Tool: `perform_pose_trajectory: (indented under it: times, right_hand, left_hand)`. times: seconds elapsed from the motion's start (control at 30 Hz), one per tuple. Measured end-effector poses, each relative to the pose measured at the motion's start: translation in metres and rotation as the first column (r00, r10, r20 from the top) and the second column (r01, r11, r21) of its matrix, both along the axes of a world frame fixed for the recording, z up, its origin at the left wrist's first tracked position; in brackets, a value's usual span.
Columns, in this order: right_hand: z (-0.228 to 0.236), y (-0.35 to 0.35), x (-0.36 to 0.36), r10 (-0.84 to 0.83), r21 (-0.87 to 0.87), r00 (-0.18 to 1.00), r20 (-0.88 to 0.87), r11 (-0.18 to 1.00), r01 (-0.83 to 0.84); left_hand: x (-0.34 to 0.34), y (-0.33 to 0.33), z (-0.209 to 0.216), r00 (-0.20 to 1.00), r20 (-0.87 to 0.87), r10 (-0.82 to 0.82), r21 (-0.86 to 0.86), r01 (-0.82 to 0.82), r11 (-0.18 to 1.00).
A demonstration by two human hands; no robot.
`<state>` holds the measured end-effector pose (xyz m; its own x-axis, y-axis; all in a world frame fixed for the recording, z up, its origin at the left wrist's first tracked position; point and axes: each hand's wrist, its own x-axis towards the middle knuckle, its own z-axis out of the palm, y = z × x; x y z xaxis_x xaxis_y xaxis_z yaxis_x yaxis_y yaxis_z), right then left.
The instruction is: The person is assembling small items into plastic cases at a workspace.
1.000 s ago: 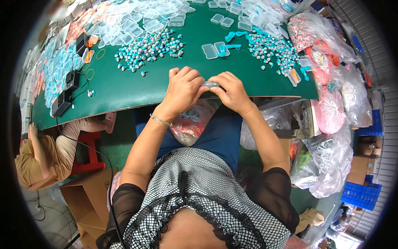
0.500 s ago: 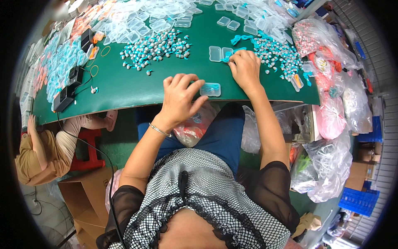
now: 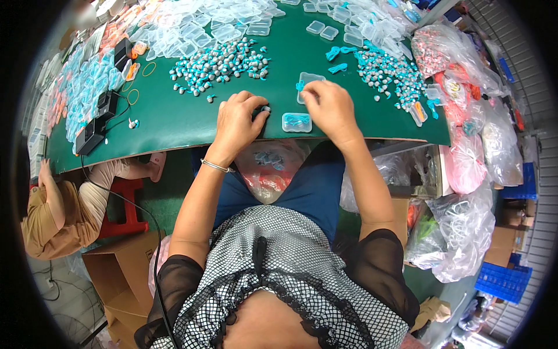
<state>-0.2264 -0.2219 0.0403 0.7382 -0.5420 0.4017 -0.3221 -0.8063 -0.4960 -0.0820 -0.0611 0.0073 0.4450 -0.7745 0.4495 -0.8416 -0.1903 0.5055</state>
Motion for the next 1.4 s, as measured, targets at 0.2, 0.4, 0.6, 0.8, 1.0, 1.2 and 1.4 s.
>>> perform_pose_trajectory:
  times: [0.2,0.4,0.6,0.8,1.0,1.2,1.4]
  right_hand:
    - [-0.002,-0.03,-0.006,0.038,-0.097,0.998,-0.054,0.994,-0.043]
    - [-0.013,-0.02,0.011,-0.04,-0.235,0.987,-0.156,0.972,0.002]
    - [-0.017,-0.017,0.012,0.009,-0.244,0.996,-0.083,0.969,-0.029]
    - [-0.017,-0.017,0.014,-0.007,-0.197,0.994,-0.113,0.98,-0.016]
    - [-0.017,-0.018,0.015,0.012,-0.121,0.996,-0.091,0.992,-0.023]
    - [-0.019,-0.02,0.016,0.018,-0.151,0.995,-0.094,0.988,-0.032]
    - [-0.02,-0.027,0.013,0.048,0.008,0.998,-0.031,0.999,-0.047]
  left_hand:
    - [0.0,-0.006,0.002,0.999,0.031,-0.012,0.022,0.012,1.0]
    - [-0.002,-0.019,0.007,0.989,0.113,-0.1,0.151,0.082,0.985]
    - [-0.002,-0.023,0.004,0.991,0.03,-0.128,0.04,0.127,0.991]
    - [0.0,-0.03,0.003,0.989,-0.107,-0.106,0.037,0.111,0.993]
    - [0.007,-0.055,0.003,0.95,-0.153,-0.274,-0.164,0.249,0.955]
    - [0.005,-0.056,-0.004,0.941,0.028,-0.338,-0.174,0.338,0.925]
    - [0.006,-0.055,-0.005,0.933,0.059,-0.356,-0.177,0.361,0.916]
